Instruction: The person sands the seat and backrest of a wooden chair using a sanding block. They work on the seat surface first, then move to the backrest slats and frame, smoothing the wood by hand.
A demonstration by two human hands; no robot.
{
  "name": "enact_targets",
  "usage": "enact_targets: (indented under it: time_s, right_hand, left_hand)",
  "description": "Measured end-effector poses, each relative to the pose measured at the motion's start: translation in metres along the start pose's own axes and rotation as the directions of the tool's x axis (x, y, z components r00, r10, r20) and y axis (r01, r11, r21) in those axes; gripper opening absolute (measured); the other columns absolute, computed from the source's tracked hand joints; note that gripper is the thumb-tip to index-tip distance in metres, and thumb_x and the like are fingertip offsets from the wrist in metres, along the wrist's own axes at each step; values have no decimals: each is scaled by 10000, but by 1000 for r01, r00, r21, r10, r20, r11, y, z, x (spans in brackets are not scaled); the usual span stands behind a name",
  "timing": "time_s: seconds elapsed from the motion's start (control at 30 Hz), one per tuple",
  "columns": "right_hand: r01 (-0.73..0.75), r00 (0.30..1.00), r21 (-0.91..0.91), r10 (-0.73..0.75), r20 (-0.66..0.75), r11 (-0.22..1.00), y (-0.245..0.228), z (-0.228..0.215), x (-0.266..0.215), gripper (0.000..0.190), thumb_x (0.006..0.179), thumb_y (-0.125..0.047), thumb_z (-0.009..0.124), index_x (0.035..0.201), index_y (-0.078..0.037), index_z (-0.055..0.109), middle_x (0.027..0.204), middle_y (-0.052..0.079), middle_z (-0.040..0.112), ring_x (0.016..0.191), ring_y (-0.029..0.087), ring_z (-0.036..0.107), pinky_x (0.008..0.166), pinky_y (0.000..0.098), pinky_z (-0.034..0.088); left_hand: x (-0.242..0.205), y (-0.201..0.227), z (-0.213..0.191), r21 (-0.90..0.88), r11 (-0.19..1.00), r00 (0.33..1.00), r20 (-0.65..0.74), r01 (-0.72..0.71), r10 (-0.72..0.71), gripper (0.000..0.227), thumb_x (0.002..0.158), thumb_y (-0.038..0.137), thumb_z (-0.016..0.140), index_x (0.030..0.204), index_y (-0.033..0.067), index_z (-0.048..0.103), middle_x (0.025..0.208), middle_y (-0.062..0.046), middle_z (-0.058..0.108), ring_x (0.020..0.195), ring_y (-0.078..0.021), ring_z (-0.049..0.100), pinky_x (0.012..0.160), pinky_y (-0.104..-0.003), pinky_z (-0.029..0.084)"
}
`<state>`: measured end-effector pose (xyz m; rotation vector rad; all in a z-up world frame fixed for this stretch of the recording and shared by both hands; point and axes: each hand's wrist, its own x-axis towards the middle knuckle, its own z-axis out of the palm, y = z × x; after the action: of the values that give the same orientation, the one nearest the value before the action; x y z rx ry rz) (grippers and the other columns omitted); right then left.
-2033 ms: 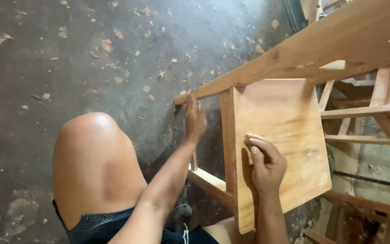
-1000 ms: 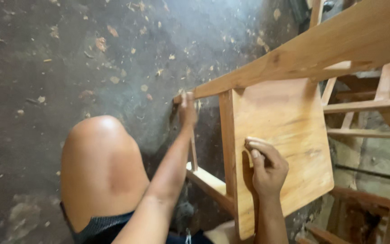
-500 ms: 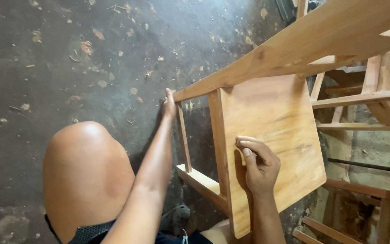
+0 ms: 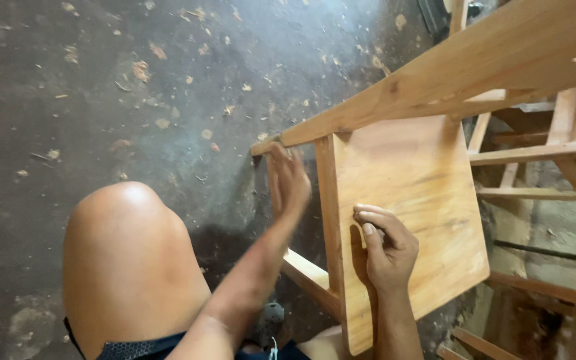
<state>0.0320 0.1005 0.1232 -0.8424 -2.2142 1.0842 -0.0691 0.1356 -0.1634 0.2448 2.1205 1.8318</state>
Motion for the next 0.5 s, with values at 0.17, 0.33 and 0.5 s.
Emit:
enact_targets:
  time_s: [0.17,0.33,0.5]
  right_hand:
    - [25,1000,-59,-24,19,998,-3,-2,0,148,960,61,594,1061,59,702,1132,154,741,1029,192,717,942,300,573]
    - [19,1000,-72,-17,24,997,-5,-2,0,151,958,67,589,1056,57,704,1132,152,741,1032,189,711,934,292,562]
    - [27,1000,-58,-26,14,998,-4,0,0,141,970,61,594,1054,57,706,1125,147,743,1018,184,711,924,290,563]
  left_hand:
    - [34,-56,3,283,947,987,88,-154,134,558,1040,139,258,1557,-21,388,1649,-311,349,1487,-431,390,1165,-439,388]
    - [3,4,2,-79,997,997,69,24,-19,550,1096,184,340,1598,-30,265,1669,-255,269,1549,-376,241,1254,-421,190]
    - [9,50,-40,-135,989,988,133,-59,77,576,1135,270,291,1629,-20,227,1719,-227,216,1606,-369,160,1315,-432,79]
